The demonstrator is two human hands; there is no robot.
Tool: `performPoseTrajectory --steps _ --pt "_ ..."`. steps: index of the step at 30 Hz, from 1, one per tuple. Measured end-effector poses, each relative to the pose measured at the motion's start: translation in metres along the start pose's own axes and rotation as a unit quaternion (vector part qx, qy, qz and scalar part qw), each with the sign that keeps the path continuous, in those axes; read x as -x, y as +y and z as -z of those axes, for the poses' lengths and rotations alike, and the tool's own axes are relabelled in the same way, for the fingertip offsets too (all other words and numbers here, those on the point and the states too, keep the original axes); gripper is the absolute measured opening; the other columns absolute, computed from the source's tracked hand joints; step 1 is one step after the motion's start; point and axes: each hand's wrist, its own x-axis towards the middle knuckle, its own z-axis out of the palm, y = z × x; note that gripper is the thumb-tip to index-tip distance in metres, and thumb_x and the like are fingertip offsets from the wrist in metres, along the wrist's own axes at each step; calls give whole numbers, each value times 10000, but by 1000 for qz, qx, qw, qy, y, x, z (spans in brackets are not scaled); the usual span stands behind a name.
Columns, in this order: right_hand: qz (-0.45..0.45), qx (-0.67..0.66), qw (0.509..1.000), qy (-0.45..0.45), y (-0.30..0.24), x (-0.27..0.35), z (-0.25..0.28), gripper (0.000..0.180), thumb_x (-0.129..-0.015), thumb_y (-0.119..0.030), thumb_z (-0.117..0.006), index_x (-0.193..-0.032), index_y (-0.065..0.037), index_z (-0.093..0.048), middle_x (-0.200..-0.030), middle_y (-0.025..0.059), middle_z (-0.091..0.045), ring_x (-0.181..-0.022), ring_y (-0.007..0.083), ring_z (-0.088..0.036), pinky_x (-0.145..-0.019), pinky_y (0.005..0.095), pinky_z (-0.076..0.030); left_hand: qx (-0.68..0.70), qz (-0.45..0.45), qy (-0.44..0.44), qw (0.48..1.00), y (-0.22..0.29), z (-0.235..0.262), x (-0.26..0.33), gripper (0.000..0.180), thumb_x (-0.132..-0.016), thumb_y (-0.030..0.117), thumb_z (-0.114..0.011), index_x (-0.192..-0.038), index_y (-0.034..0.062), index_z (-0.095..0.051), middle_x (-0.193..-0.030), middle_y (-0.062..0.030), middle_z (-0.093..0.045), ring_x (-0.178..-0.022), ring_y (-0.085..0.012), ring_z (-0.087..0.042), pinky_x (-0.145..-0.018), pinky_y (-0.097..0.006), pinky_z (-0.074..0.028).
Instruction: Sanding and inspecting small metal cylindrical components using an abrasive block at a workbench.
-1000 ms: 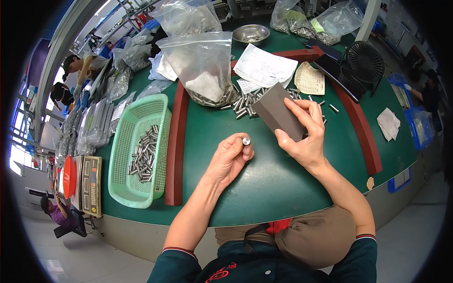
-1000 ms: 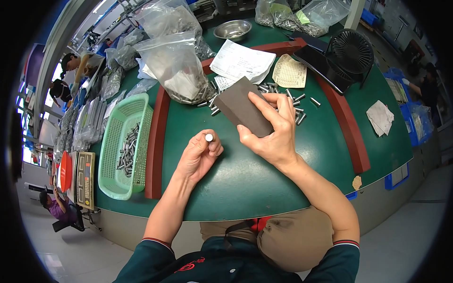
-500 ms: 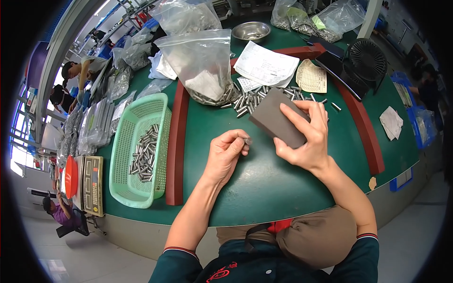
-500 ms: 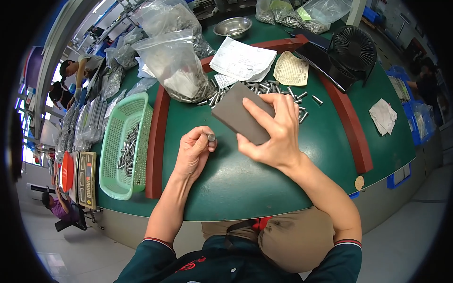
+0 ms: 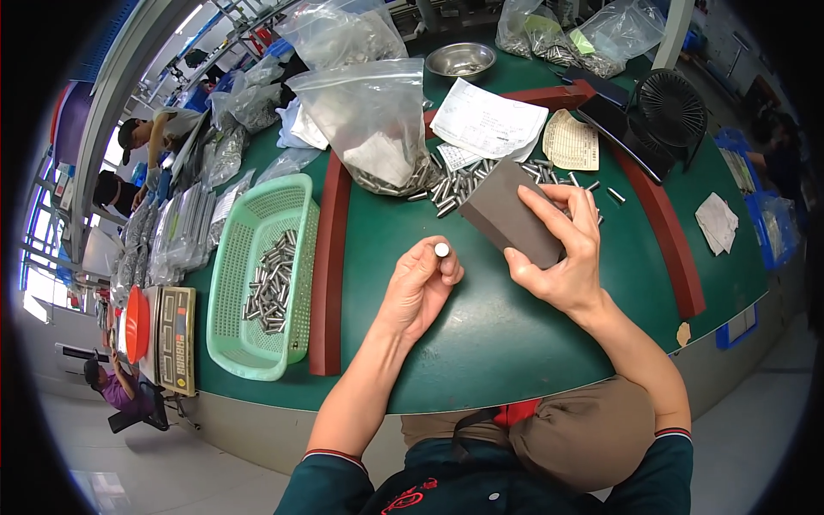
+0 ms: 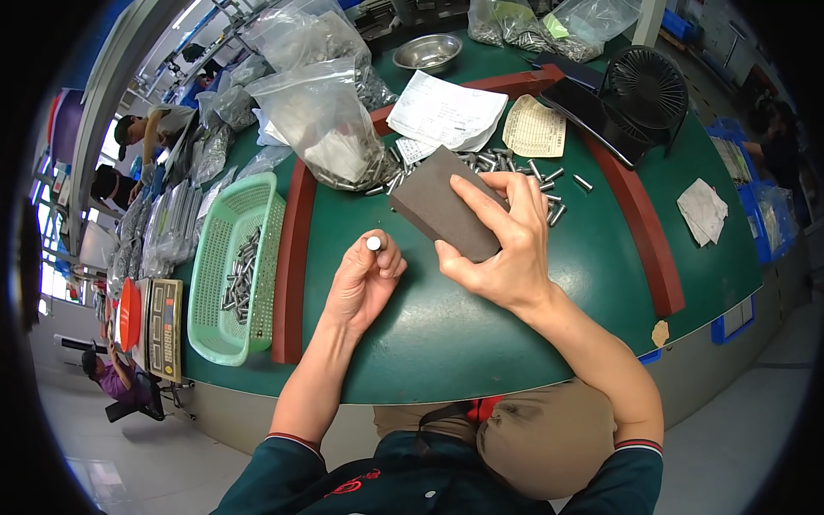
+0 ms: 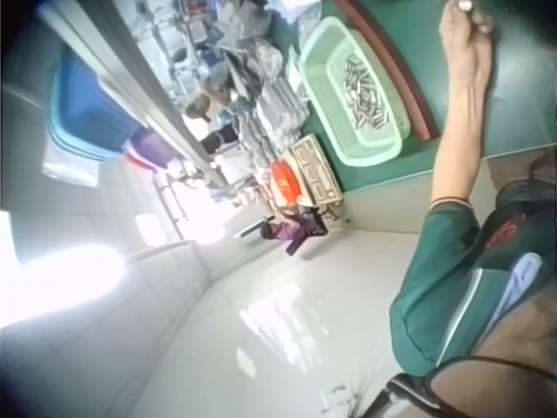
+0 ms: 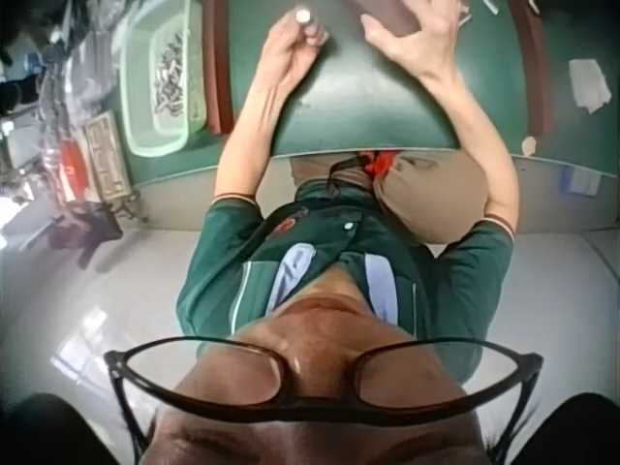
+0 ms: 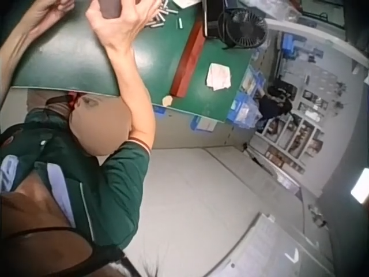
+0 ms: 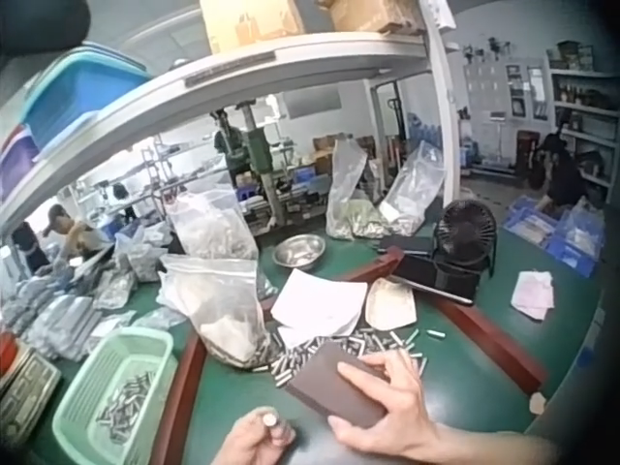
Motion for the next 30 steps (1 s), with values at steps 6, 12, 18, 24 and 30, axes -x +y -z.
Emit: performPoseTrajectory --steps 6,12,18,24,30 --pt "223 -43 973 -42 -12 10 -10 648 -595 -338 -734 -1205 -134 -657 -1214 154 -567 -919 258 -553 -796 384 -400 23 61 86 994 -1 -9 8 280 -960 246 -592 -1149 40 -587 -1055 -70 -651 -992 -186 -634 -871 -334 -554" --pt "84 55 995 20 -3 -6 -14 682 -532 -231 -776 -1186 -87 -647 -1120 151 -564 -888 287 -521 -788 416 -382 75 39 -143 986 -2 38 -3 201 -918 185 -656 -1044 28 -652 -933 -71 -674 -988 -170 -633 -881 -303 -515" --pt "273 -25 960 -61 -26 7 -12 628 -546 -362 -750 -1121 -115 -703 -1169 168 -593 -931 262 -565 -775 377 -386 -109 21 -17 994 -23 55 8 258 -950 240 -574 -1079 24 -629 -1018 -76 -663 -947 -172 -645 -789 -318 -569" --pt "4 37 999 17 13 -1 -7 640 -551 -215 -784 -1165 -73 -669 -1078 142 -548 -957 290 -514 -825 403 -391 -57 16 -78 995 2 9 -1 355 -969 371 -569 -792 63 -574 -670 -1 -477 -610 -105 -355 -604 -251 -312" --pt "20 12 1000 5 5 1 -3 658 -548 -221 -783 -1178 -74 -666 -1077 129 -548 -937 275 -507 -821 391 -388 -67 21 -79 994 1 7 -1 353 -970 383 -563 -810 69 -567 -676 -1 -472 -612 -109 -349 -612 -257 -310"
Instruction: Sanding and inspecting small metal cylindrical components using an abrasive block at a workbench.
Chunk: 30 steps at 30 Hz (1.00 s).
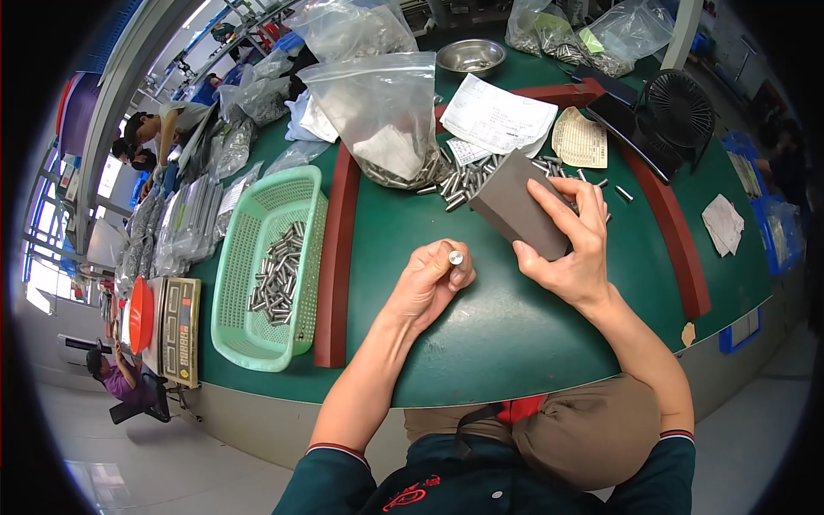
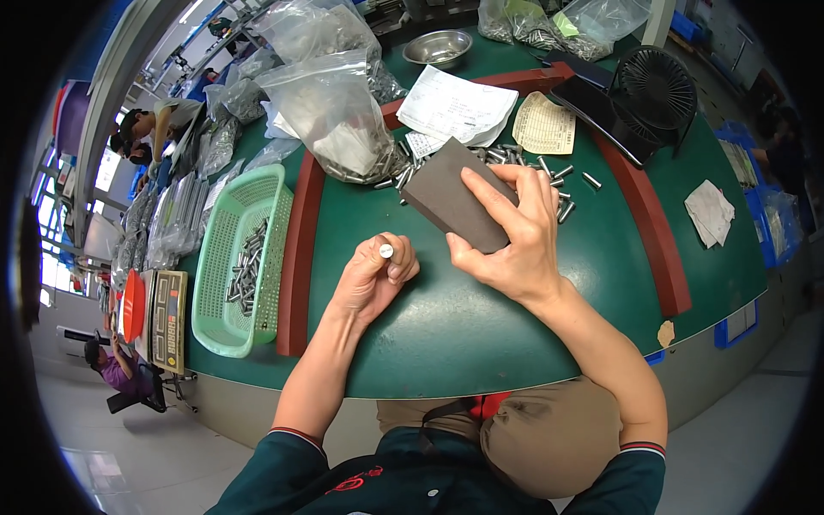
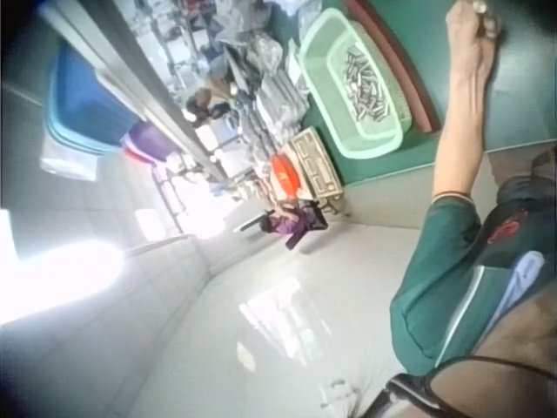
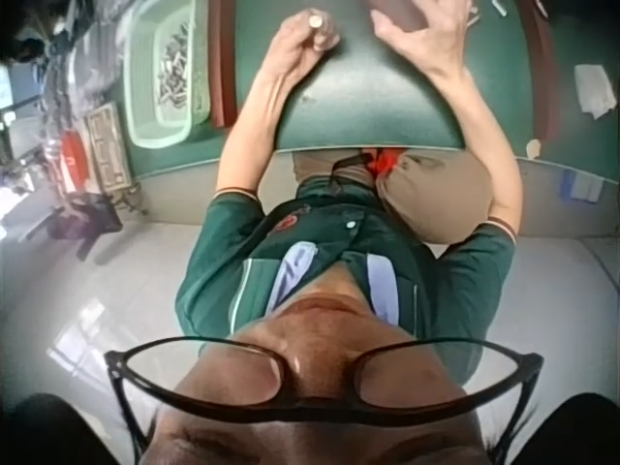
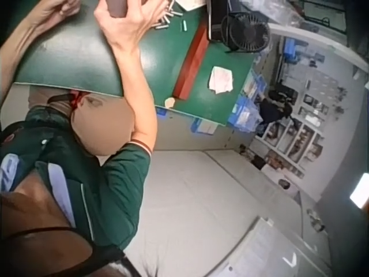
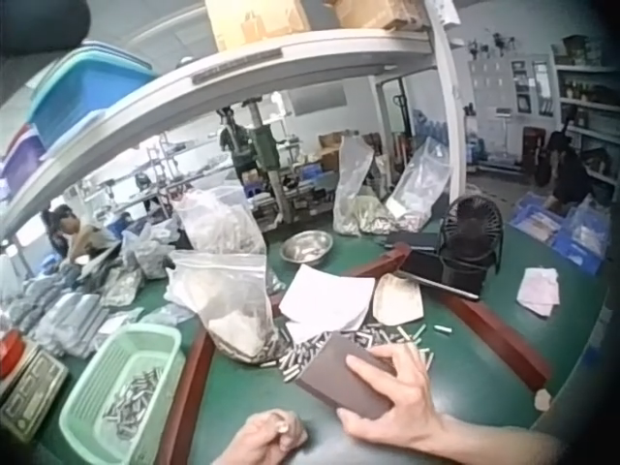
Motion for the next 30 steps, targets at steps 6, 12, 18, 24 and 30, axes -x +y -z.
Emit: performPoseTrajectory --steps 6,12,18,24,30 --pt "35 -4 999 -8 -3 0 0 667 -523 -213 -776 -1166 -70 -670 -1102 134 -554 -935 282 -510 -809 387 -382 38 -1 3 999 -1 0 -1 331 -972 362 -570 -838 59 -573 -691 1 -485 -617 -104 -363 -612 -255 -322" --pt "255 -17 966 -34 -20 10 -3 608 -519 -314 -752 -1085 -96 -703 -1154 182 -593 -883 274 -564 -726 381 -395 81 89 66 990 2 -1 5 263 -921 174 -645 -1128 13 -639 -1047 -57 -686 -897 -127 -669 -805 -261 -557" --pt "28 27 999 3 5 -3 -3 643 -552 -216 -766 -1171 -75 -665 -1076 129 -561 -932 291 -519 -809 402 -403 -63 -1 -27 998 2 -3 1 340 -977 354 -570 -802 63 -573 -719 16 -492 -637 -86 -388 -583 -226 -312" --pt "115 -118 986 -39 -17 0 5 656 -504 -246 -754 -1134 -74 -689 -1070 148 -584 -850 282 -533 -764 380 -403 -84 20 130 988 -3 -14 5 301 -971 312 -596 -884 28 -641 -762 -1 -576 -649 -68 -460 -608 -212 -374" --pt "47 -25 998 -20 -1 2 1 647 -525 -204 -719 -1139 -6 -662 -1041 175 -588 -879 306 -541 -789 412 -454 -99 -128 69 984 0 1 -1 161 -966 175 -608 -967 16 -638 -854 -7 -609 -693 -75 -516 -651 -240 -430"
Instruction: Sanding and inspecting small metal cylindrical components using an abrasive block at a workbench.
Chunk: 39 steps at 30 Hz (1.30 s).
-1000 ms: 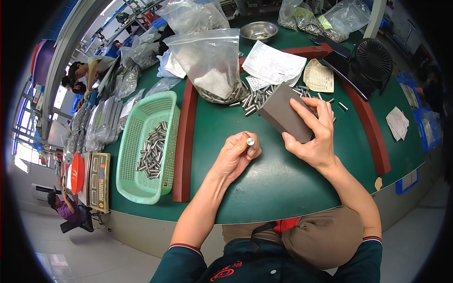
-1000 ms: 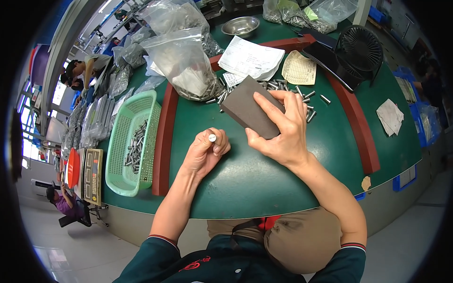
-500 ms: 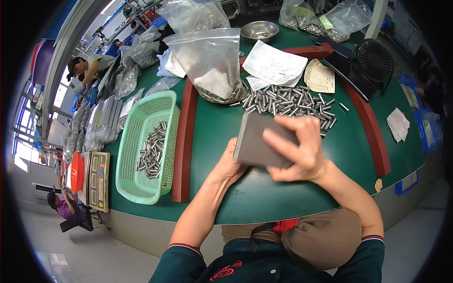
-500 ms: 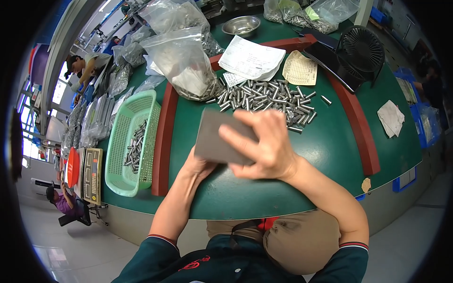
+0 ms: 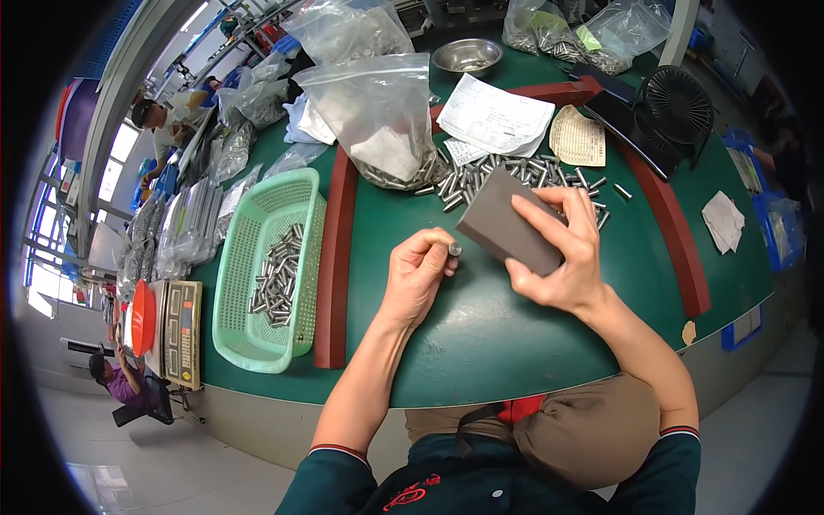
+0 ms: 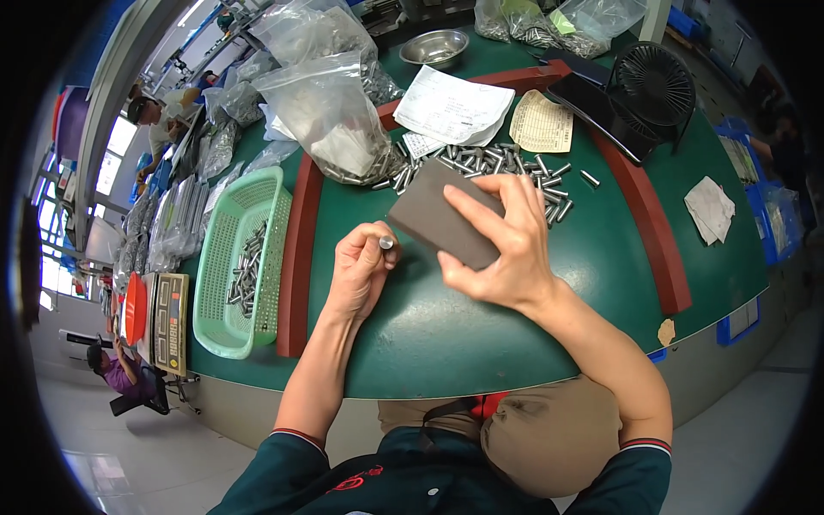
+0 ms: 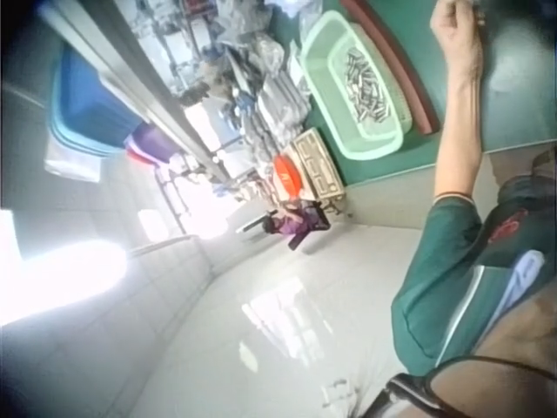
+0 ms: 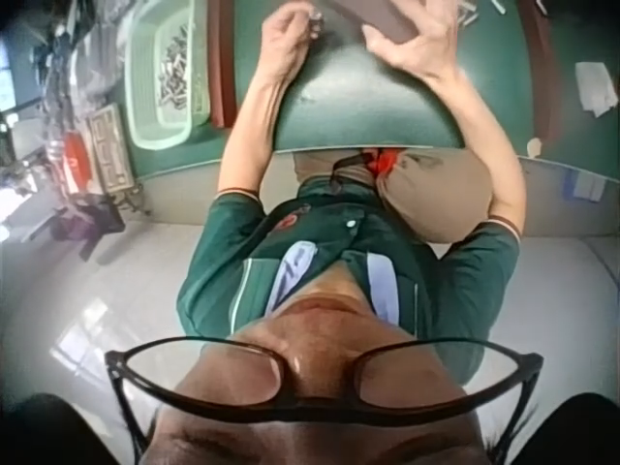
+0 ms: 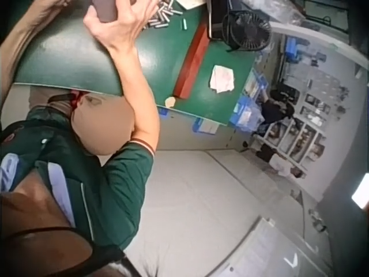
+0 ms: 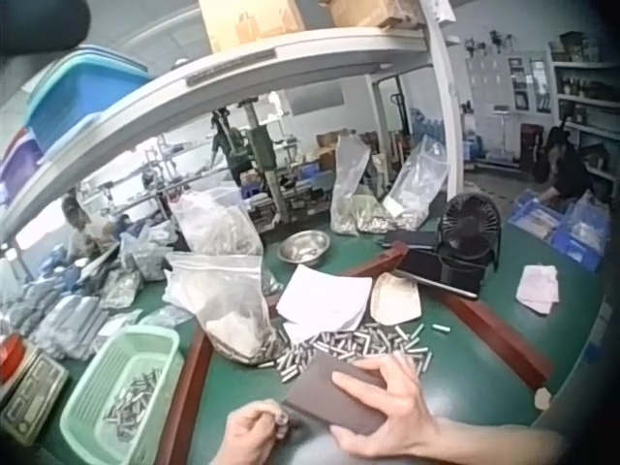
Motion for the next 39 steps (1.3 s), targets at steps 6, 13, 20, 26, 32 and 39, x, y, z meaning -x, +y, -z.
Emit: performPoseTrajectory --steps 6,13,20,26,32,39 --pt "8 -35 999 -21 -7 -2 0 604 -545 -256 -756 -1113 -64 -686 -1025 148 -571 -869 289 -530 -780 385 -379 36 24 10 999 1 -2 1 103 -927 108 -646 -992 29 -638 -908 -24 -579 -788 -107 -505 -717 -250 -422" --pt "-102 23 993 45 4 -2 4 585 -566 -235 -763 -1114 -43 -689 -1024 126 -553 -932 268 -531 -826 381 -404 56 21 17 998 4 0 -2 136 -871 124 -705 -941 41 -622 -900 -30 -531 -796 -132 -481 -734 -270 -396" --pt "-108 31 992 53 7 -5 13 568 -625 -169 -717 -1162 8 -659 -1043 137 -589 -965 252 -538 -880 361 -414 -149 -25 8 989 7 -10 2 187 -799 -96 -678 -954 5 -653 -958 -40 -579 -851 -109 -547 -757 -235 -448" --pt "-104 21 992 74 14 -5 9 563 -590 -208 -754 -1119 -27 -690 -1015 122 -575 -911 256 -533 -830 362 -422 -338 0 -15 941 20 -20 0 153 -752 -90 -669 -885 -17 -646 -882 -52 -594 -790 -122 -561 -717 -256 -463" --pt "-96 2 993 74 15 -7 8 561 -595 -172 -754 -1130 -17 -688 -1000 122 -589 -906 243 -541 -779 353 -458 -517 72 -59 851 27 -12 3 162 -728 -63 -627 -888 -41 -641 -824 -76 -593 -730 -157 -571 -687 -279 -481" --pt "-136 -25 989 59 15 -5 11 535 -654 -134 -721 -1172 -10 -668 -1085 124 -579 -987 224 -551 -852 351 -471 -542 59 -12 838 37 0 3 313 -722 -117 -569 -1021 -45 -625 -820 -113 -586 -747 -215 -592 -707 -318 -494"
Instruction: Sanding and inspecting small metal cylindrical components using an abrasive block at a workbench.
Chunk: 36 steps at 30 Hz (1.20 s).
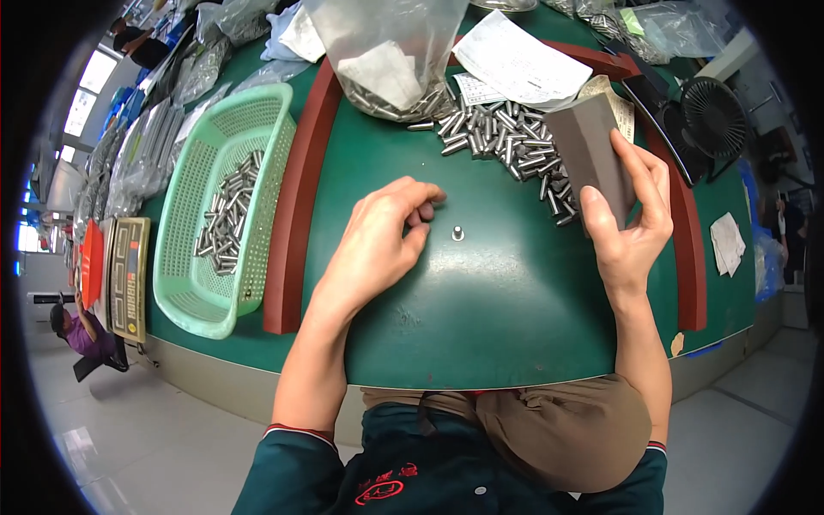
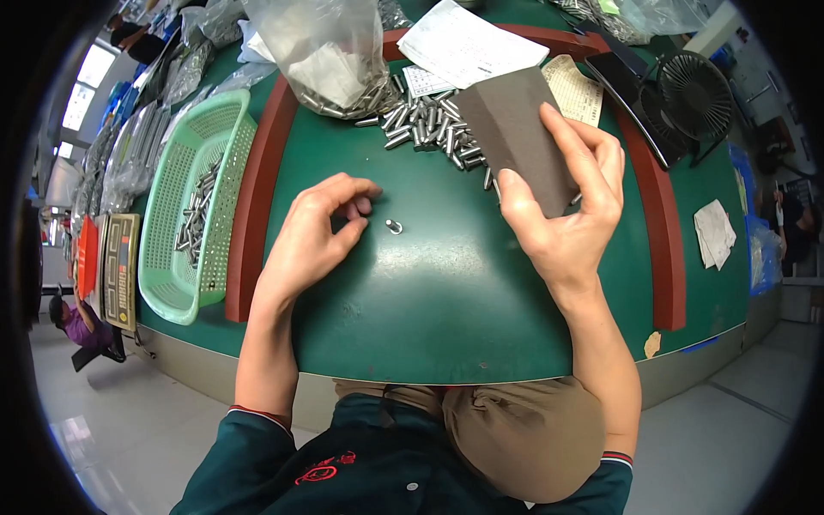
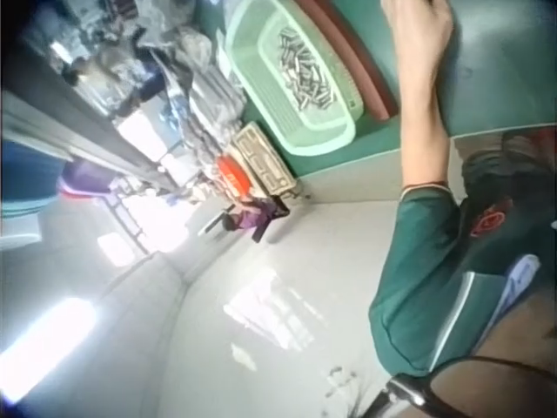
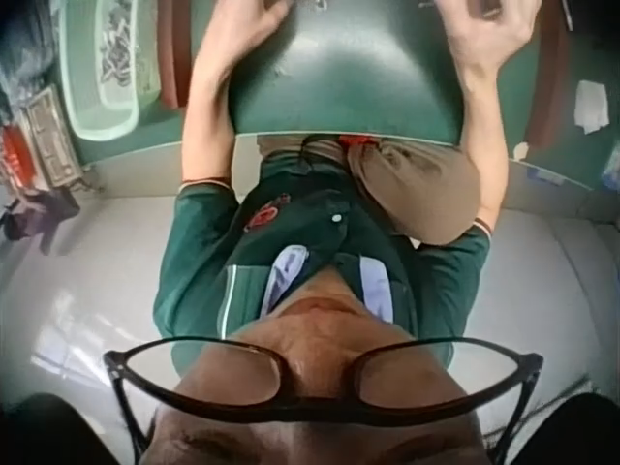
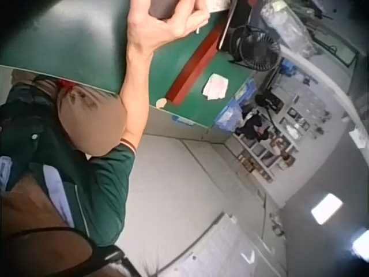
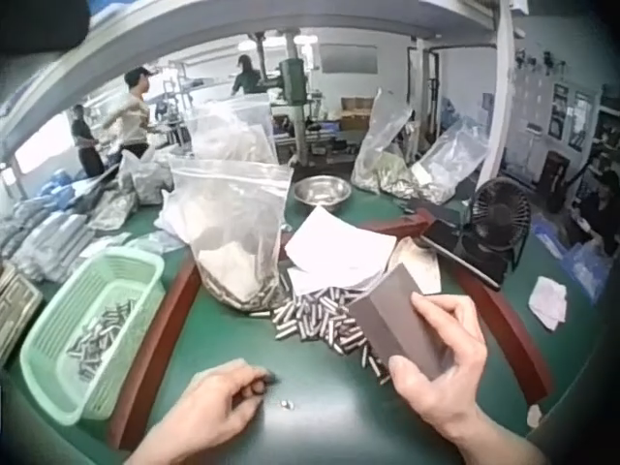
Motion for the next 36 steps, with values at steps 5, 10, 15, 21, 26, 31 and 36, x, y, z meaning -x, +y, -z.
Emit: performPoseTrajectory --steps 5,10,15,21,26,31,36 --pt "-18 27 999 -12 1 -1 2 548 -674 -143 -723 -1205 -22 -658 -1089 116 -569 -993 215 -551 -864 346 -462 -56 14 53 997 -8 0 3 293 -726 -110 -573 -1006 -38 -625 -797 -127 -584 -731 -250 -594 -698 -350 -490" --pt "-24 39 999 -20 10 0 4 523 -727 -169 -717 -1228 -33 -650 -1094 113 -567 -999 214 -545 -876 358 -455 -66 1 70 995 -16 -5 3 281 -725 -96 -566 -991 -31 -627 -772 -133 -579 -704 -276 -586 -671 -374 -473" --pt "2 59 998 -23 17 1 2 495 -815 -189 -670 -1260 20 -613 -1114 66 -592 -898 123 -518 -778 259 -409 -88 -14 83 993 -14 -3 3 239 -721 -77 -578 -951 -32 -627 -756 -126 -573 -686 -266 -583 -657 -368 -469" --pt "-47 45 998 -26 15 3 0 508 -742 -179 -716 -1226 -40 -652 -1106 115 -579 -1029 224 -550 -898 370 -453 49 32 -15 998 -6 -5 2 239 -712 3 -728 -930 -26 -635 -790 -97 -589 -707 -220 -586 -674 -343 -486" --pt "-31 51 998 -20 13 1 0 518 -718 -159 -710 -1221 -48 -655 -1087 114 -574 -993 224 -551 -861 366 -462 57 -15 -21 998 -8 -16 0 200 -735 14 -736 -887 -39 -618 -808 -91 -582 -723 -197 -571 -687 -332 -488" --pt "-38 55 998 -16 13 2 3 532 -704 -156 -717 -1221 -45 -653 -1095 110 -562 -997 217 -543 -853 354 -464 112 -3 32 993 -11 -18 -4 185 -766 62 -712 -901 -19 -615 -865 -78 -584 -786 -193 -575 -714 -321 -478" --pt "-46 34 998 -10 8 1 0 537 -687 -149 -728 -1207 -38 -657 -1100 106 -551 -996 214 -540 -843 349 -469 72 -99 37 992 -6 -40 -7 253 -739 85 -743 -946 -12 -635 -906 -88 -588 -824 -237 -570 -754 -351 -473"
